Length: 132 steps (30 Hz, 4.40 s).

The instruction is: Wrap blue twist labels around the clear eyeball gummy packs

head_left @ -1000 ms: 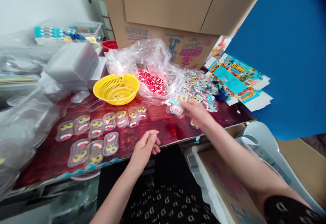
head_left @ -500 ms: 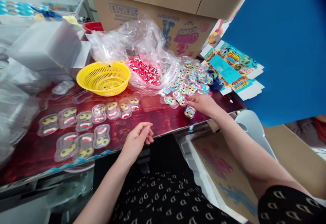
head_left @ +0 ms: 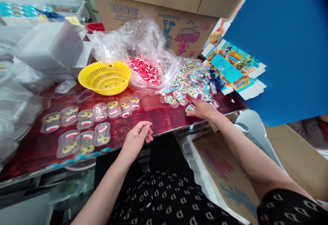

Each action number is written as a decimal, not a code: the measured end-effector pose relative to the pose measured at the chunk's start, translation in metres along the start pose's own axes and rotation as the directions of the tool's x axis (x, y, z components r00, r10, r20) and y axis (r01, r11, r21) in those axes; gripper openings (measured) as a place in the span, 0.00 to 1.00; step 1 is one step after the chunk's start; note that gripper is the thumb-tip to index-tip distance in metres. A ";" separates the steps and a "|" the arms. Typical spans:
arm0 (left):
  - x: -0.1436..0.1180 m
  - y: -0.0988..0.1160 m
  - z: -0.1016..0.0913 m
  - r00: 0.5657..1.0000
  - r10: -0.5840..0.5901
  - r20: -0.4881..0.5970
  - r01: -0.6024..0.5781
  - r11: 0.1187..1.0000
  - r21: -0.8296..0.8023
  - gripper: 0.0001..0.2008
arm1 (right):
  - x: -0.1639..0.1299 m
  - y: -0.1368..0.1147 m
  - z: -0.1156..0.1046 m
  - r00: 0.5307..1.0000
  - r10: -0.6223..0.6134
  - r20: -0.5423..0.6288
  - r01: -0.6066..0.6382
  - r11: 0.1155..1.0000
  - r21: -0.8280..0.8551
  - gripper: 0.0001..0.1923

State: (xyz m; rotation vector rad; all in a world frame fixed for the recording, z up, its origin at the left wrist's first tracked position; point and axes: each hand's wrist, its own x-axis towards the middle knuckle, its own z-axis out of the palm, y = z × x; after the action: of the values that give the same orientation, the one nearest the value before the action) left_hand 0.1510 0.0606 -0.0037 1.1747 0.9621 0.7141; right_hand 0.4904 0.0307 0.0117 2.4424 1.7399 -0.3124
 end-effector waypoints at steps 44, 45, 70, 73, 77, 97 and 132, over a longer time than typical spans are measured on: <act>0.144 -0.004 0.127 0.849 0.377 0.370 -0.369 -0.077 0.926 0.32 | 0.012 0.082 0.009 0.854 0.429 -0.296 -0.373 0.899 0.228 0.25; 0.144 -0.005 0.127 0.850 0.377 0.368 -0.369 -0.071 0.927 0.32 | 0.010 0.096 0.002 0.851 0.451 -0.269 -0.404 0.890 0.213 0.24; 0.135 -0.011 0.120 0.845 0.415 0.337 -0.379 0.021 0.925 0.31 | 0.083 0.034 -0.015 0.937 -0.054 -0.345 0.058 0.998 0.000 0.21; 0.138 -0.016 0.118 0.829 0.441 0.345 -0.397 0.028 0.917 0.31 | 0.088 0.037 -0.024 0.922 -0.036 -0.385 0.035 0.999 -0.011 0.16; 0.142 -0.020 0.117 0.829 0.438 0.347 -0.409 0.052 0.911 0.31 | 0.117 0.038 -0.059 0.886 0.029 -0.463 -0.025 1.000 0.015 0.16; 0.140 -0.007 0.118 0.793 0.390 0.468 -0.523 0.043 0.851 0.26 | 0.002 0.081 -0.020 0.991 -0.130 0.038 0.127 0.990 0.057 0.27; 0.136 -0.004 0.120 0.810 0.344 0.476 -0.515 0.029 0.857 0.25 | 0.045 0.055 -0.012 0.911 -0.049 -0.409 0.128 0.977 0.169 0.22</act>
State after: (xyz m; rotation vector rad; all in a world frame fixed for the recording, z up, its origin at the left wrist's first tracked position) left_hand 0.3177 0.1263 -0.0287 2.8111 0.8994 0.3680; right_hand 0.5579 0.0563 0.0115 2.7217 2.0730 0.0249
